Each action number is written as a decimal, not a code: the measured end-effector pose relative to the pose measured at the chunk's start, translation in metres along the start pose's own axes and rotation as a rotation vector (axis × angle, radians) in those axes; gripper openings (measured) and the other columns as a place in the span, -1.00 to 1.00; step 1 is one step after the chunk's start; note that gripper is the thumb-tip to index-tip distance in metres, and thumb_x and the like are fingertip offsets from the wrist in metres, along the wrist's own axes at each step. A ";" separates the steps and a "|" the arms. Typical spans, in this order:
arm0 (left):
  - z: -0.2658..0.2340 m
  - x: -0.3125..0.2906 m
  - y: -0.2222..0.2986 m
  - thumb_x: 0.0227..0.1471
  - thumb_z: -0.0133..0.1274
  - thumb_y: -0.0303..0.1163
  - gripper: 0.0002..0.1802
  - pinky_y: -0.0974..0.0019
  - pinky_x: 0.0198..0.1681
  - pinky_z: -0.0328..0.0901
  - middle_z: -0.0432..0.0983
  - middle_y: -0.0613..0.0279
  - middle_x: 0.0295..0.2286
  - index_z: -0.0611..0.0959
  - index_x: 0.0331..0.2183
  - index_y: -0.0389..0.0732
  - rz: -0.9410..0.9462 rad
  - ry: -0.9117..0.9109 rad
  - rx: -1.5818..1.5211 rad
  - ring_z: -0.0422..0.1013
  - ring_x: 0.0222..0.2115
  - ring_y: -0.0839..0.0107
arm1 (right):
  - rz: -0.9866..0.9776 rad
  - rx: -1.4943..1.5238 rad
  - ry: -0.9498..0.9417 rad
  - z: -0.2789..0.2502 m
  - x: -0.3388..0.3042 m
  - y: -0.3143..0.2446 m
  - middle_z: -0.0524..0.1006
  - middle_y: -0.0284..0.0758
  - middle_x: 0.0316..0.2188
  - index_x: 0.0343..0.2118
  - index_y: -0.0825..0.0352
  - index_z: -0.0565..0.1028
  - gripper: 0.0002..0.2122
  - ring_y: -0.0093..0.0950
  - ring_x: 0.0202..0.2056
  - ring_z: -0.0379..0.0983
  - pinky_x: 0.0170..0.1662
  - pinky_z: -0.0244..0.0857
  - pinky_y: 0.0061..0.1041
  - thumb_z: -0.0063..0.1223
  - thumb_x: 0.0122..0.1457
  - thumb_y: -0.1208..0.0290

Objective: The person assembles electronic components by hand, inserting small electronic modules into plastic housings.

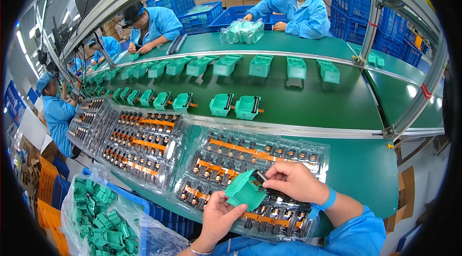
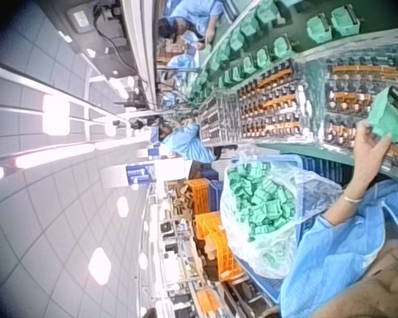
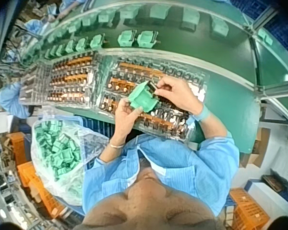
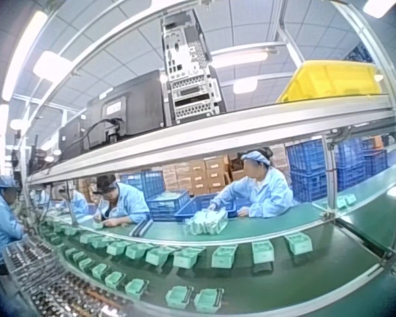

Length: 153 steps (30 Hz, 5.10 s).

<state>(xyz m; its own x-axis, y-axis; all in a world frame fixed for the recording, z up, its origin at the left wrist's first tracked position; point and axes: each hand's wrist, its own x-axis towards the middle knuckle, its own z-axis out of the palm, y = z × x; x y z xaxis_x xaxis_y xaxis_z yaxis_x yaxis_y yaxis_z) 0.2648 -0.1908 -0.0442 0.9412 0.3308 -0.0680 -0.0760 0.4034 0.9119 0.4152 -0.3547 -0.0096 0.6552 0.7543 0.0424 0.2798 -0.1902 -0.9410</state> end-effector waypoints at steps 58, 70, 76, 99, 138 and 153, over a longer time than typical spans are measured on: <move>-0.295 -0.344 0.186 -0.09 0.04 -0.34 -0.63 0.02 -0.17 0.27 0.42 -0.10 -0.26 0.45 -0.23 -0.35 -0.472 1.479 1.722 0.37 -0.23 -0.03 | 0.343 -0.051 0.564 -0.141 0.156 0.148 0.41 -0.51 -0.32 -0.15 0.17 0.38 -0.70 -0.64 -0.44 0.26 -0.47 0.23 -0.58 -0.04 0.12 0.13; -0.304 -0.275 0.240 0.14 -0.18 -0.35 -0.74 0.56 -0.63 0.27 0.50 0.19 -0.45 0.47 -0.18 -0.25 0.709 0.978 -0.020 0.37 -0.61 0.53 | 0.147 0.190 0.509 -0.108 0.115 0.107 0.38 -0.57 -0.41 -0.19 0.18 0.42 -0.81 -0.74 -0.44 0.28 -0.47 0.20 -0.71 -0.04 0.15 0.29; -0.249 -0.163 0.272 0.15 -0.21 -0.35 -0.70 0.58 -0.71 0.19 0.41 0.27 -0.53 0.46 -0.21 -0.37 0.607 0.825 -0.050 0.30 -0.65 0.58 | 0.142 0.192 0.510 -0.095 0.098 0.095 0.38 -0.57 -0.44 -0.25 0.20 0.42 -0.85 -0.76 -0.47 0.28 -0.49 0.19 -0.73 -0.05 0.15 0.32; -0.213 -0.237 0.281 0.02 0.08 -0.46 -0.68 0.41 -0.22 0.30 0.43 0.29 -0.27 0.42 -0.16 -0.23 0.545 0.741 0.254 0.37 -0.26 0.55 | -0.325 -0.391 -0.575 0.063 -0.032 -0.214 0.44 -0.27 -0.28 -0.15 0.39 0.40 -0.71 -0.51 -0.32 0.39 -0.32 0.32 -0.60 0.08 0.01 0.54; -0.402 -0.597 0.081 0.11 -0.05 -0.17 -0.47 0.13 -0.01 0.25 0.32 -0.01 -0.03 0.37 -0.04 -0.42 0.058 1.769 0.066 0.31 -0.05 0.15 | -0.842 0.215 -0.628 0.336 0.011 -0.317 0.49 -0.16 -0.43 -0.39 0.44 0.49 -0.77 -0.26 -0.33 0.45 -0.25 0.30 -0.46 -0.11 -0.17 0.75; -0.407 -0.585 0.107 0.18 -0.16 -0.29 -0.78 0.29 -0.31 0.32 0.39 0.24 -0.43 0.43 -0.33 -0.26 0.501 1.946 0.061 0.34 -0.42 0.45 | -0.832 0.238 -0.632 0.318 0.032 -0.301 0.41 -0.35 -0.50 -0.43 0.45 0.48 -0.86 -0.58 -0.42 0.35 -0.34 0.21 -0.63 -0.07 -0.10 0.71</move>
<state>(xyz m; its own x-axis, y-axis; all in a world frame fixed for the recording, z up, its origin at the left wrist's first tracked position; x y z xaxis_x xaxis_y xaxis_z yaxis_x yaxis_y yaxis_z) -0.4281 0.0061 -0.0718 -0.7044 0.7055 -0.0780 -0.1200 -0.0100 0.9927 0.1286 -0.0736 0.1687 -0.1798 0.7923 0.5830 0.2823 0.6093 -0.7410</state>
